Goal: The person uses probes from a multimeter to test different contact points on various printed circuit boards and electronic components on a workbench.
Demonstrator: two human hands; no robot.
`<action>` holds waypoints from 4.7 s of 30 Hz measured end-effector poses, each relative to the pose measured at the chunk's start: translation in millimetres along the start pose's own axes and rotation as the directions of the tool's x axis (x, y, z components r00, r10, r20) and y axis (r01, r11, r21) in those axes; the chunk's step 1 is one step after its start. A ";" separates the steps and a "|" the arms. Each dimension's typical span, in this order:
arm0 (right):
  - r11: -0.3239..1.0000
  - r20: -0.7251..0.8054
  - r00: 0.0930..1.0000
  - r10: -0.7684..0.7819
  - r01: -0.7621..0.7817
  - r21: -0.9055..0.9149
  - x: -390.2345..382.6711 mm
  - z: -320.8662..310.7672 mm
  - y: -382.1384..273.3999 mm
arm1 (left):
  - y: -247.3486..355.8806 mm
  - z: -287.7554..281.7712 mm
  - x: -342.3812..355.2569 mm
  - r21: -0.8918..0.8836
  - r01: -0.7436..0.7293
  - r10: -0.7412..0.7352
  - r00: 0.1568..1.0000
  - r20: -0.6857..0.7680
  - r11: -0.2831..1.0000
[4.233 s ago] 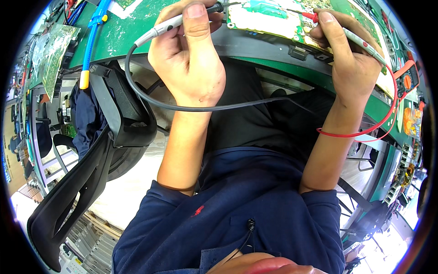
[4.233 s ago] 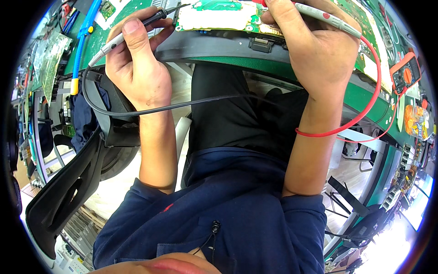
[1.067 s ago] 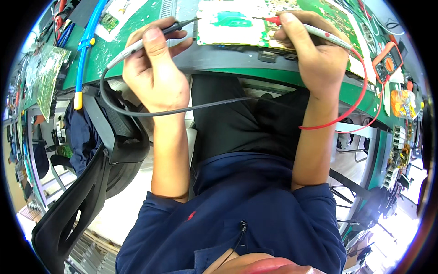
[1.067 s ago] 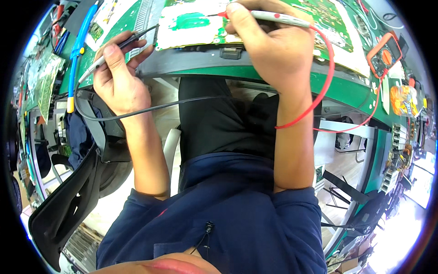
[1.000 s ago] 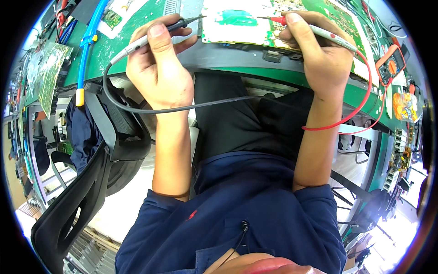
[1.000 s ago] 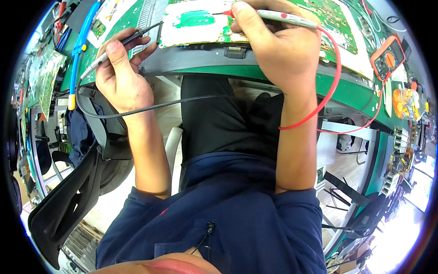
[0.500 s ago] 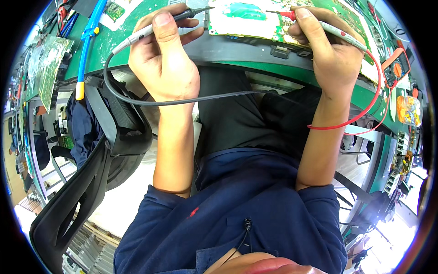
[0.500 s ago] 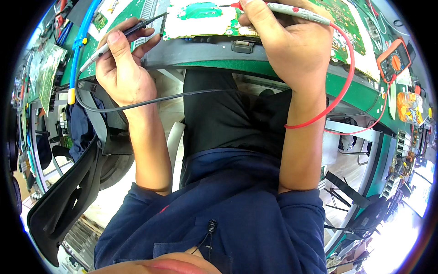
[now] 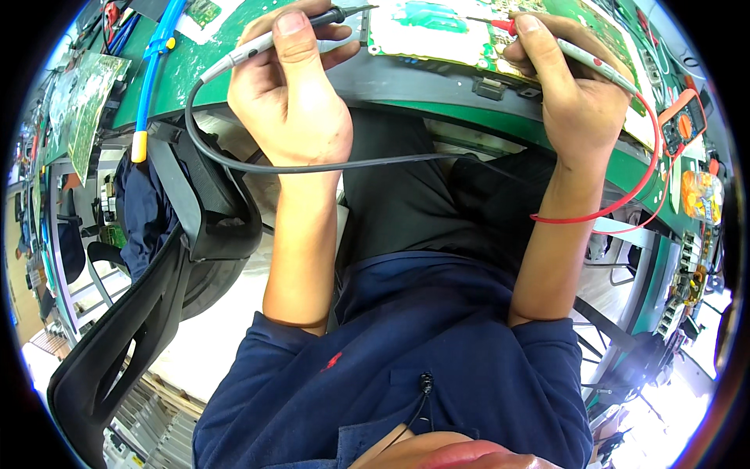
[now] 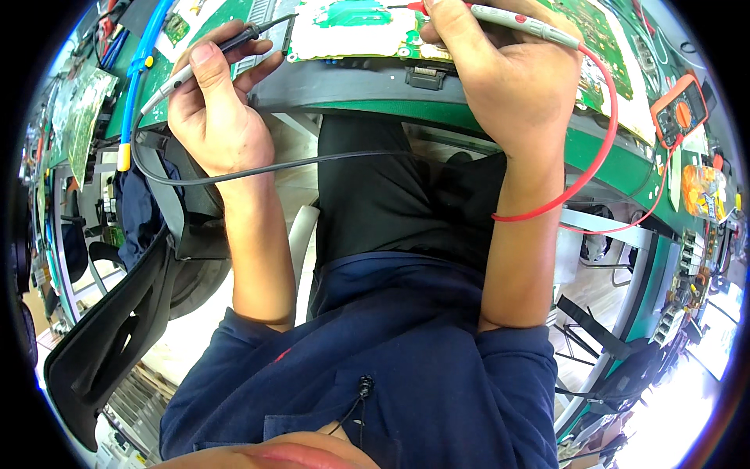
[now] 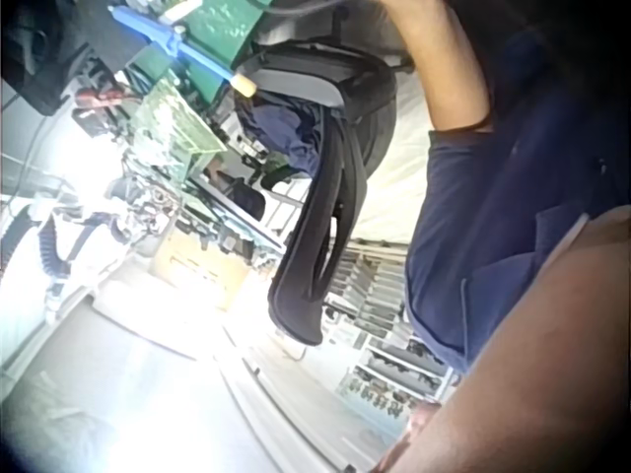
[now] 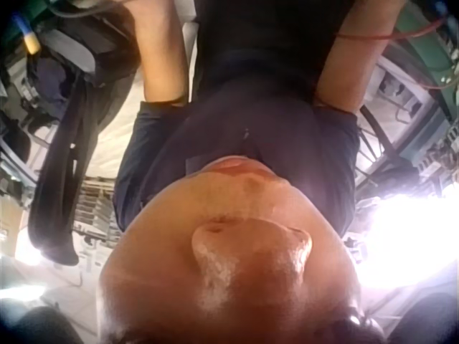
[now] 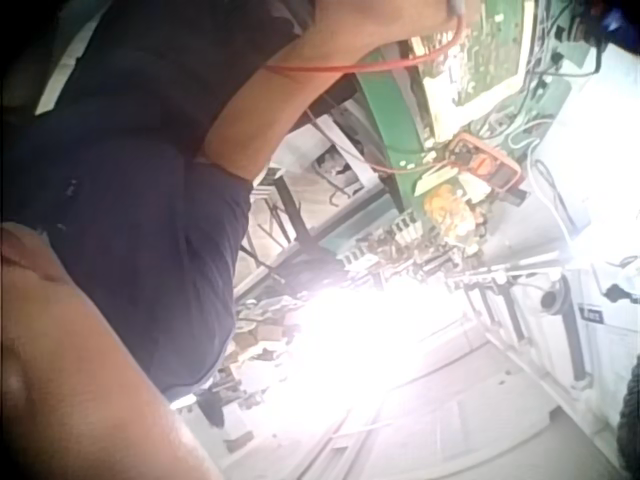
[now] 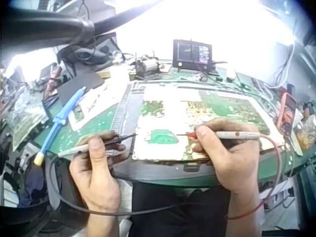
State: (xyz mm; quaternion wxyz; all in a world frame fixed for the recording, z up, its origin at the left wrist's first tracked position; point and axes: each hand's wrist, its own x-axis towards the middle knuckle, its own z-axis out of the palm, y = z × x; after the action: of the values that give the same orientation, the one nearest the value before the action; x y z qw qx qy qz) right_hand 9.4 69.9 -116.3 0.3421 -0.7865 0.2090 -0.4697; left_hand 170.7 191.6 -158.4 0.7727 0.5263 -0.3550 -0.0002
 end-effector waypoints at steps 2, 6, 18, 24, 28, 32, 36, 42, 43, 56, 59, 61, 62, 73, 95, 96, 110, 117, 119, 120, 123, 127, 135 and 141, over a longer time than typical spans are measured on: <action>1.000 -0.009 1.000 -0.009 0.009 -0.017 -0.3 0.2 0.1 | -0.6 0.8 0.2 -0.005 -0.002 0.002 1.000 0.000 1.000; 0.999 -0.031 1.000 0.008 -0.009 -0.045 -1.4 2.8 -1.8 | -1.6 0.0 0.4 -0.017 -0.011 0.011 1.000 0.004 1.000; 0.999 -0.023 1.000 0.014 -0.015 -0.048 -0.6 -0.2 -1.3 | -2.7 0.5 1.0 -0.025 -0.027 0.028 0.999 0.030 0.999; 0.999 -0.010 1.000 -0.005 0.005 -0.043 -1.0 -1.2 1.3 | 13.9 12.8 -3.2 0.009 0.069 -0.068 0.995 -0.073 0.998; 0.999 -0.014 1.000 0.010 -0.010 -0.032 -1.0 -1.9 1.4 | 9.0 10.2 -2.8 -0.001 0.040 -0.040 0.998 -0.044 0.999; 0.999 -0.012 1.000 -0.004 0.004 -0.039 -0.6 -1.6 2.3 | 7.6 13.0 -3.9 -0.005 0.037 -0.037 0.997 -0.073 0.999; 1.000 -0.017 1.000 -0.002 0.001 -0.016 -0.9 -1.5 3.0 | 6.8 9.2 -2.2 0.016 0.071 -0.070 0.996 -0.051 0.997; 1.000 -0.003 1.000 -0.001 0.001 -0.023 -1.8 -1.3 1.1 | 0.3 3.4 -2.4 -0.002 0.005 -0.005 1.000 0.017 1.000; 0.999 -0.005 1.000 0.001 -0.001 -0.039 -1.2 -3.1 0.2 | -4.0 3.1 -0.9 0.003 -0.045 0.045 0.998 0.038 0.999; 0.996 -0.057 0.998 0.036 -0.032 0.079 3.8 -2.2 -16.2 | 7.5 -1.8 6.1 0.235 -0.056 0.023 0.990 0.137 0.970; 0.997 -0.070 0.998 -0.007 0.012 0.078 4.2 -4.8 -15.4 | 7.7 -1.8 7.5 0.228 -0.039 0.000 0.986 0.166 0.973; 0.996 -0.050 0.999 -0.021 0.025 0.084 4.9 -6.0 -15.5 | 9.2 -3.2 7.4 0.249 -0.025 -0.022 0.983 0.182 0.968; 0.996 -0.026 0.999 -0.032 0.034 0.083 4.9 -8.3 -16.3 | 9.9 -4.2 7.6 0.264 -0.019 -0.032 0.982 0.189 0.964; 1.000 -0.088 0.996 -0.015 0.016 0.008 5.8 -2.2 -3.5 | 9.1 -5.6 8.2 0.210 0.018 -0.058 0.982 0.183 0.978; 0.995 -0.008 0.997 0.082 -0.082 0.058 1.5 0.8 5.8 | 12.5 -2.4 6.3 0.191 0.032 -0.062 0.986 0.154 0.981; 0.994 -0.009 0.996 0.093 -0.092 0.057 1.4 0.3 6.0 | 12.2 -2.1 6.3 0.189 0.035 -0.065 0.986 0.155 0.981; 0.963 -0.338 0.919 -0.203 0.249 0.100 -5.6 9.0 5.3 | 26.9 24.5 -13.7 0.021 -0.213 0.213 0.977 -0.001 0.977; 0.930 -0.040 0.929 -0.368 0.368 -0.020 -28.0 2.0 1.1 | 33.2 44.2 -47.6 -0.007 -0.190 0.183 0.936 0.302 0.982; 0.927 0.026 0.928 -0.371 0.371 -0.050 -35.6 -7.2 1.0 | 37.6 53.3 -52.2 -0.022 -0.225 0.215 0.889 0.404 0.974; 0.920 0.028 0.924 -0.382 0.383 -0.083 -39.2 -9.0 4.1 | 39.1 56.1 -54.2 -0.012 -0.251 0.231 0.867 0.442 0.968; 0.914 0.029 0.926 -0.377 0.377 -0.151 -50.5 -13.0 12.0 | 44.3 56.6 -63.2 -0.024 -0.050 0.055 0.874 0.482 0.998; 0.918 0.018 0.942 -0.336 0.332 -0.218 -58.9 -19.2 9.7 | 44.4 58.5 -67.3 0.048 -0.073 0.037 0.848 0.528 0.996; 0.882 0.142 0.939 -0.312 0.342 -0.323 -61.0 -30.8 -6.4 | 50.8 63.2 -66.8 0.016 -0.101 0.077 0.843 0.532 0.995; 0.787 0.136 0.944 -0.300 0.325 -0.525 -39.8 -63.7 9.8 | 50.2 45.9 -63.5 -0.040 0.007 -0.003 0.993 0.114 0.999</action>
State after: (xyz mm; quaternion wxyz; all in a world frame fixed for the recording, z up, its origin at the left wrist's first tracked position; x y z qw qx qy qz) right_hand -65.7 67.4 -126.5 0.0289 -0.8847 0.1921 -0.4238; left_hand 79.3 200.4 -143.5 0.7615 0.5107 -0.3973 -0.0394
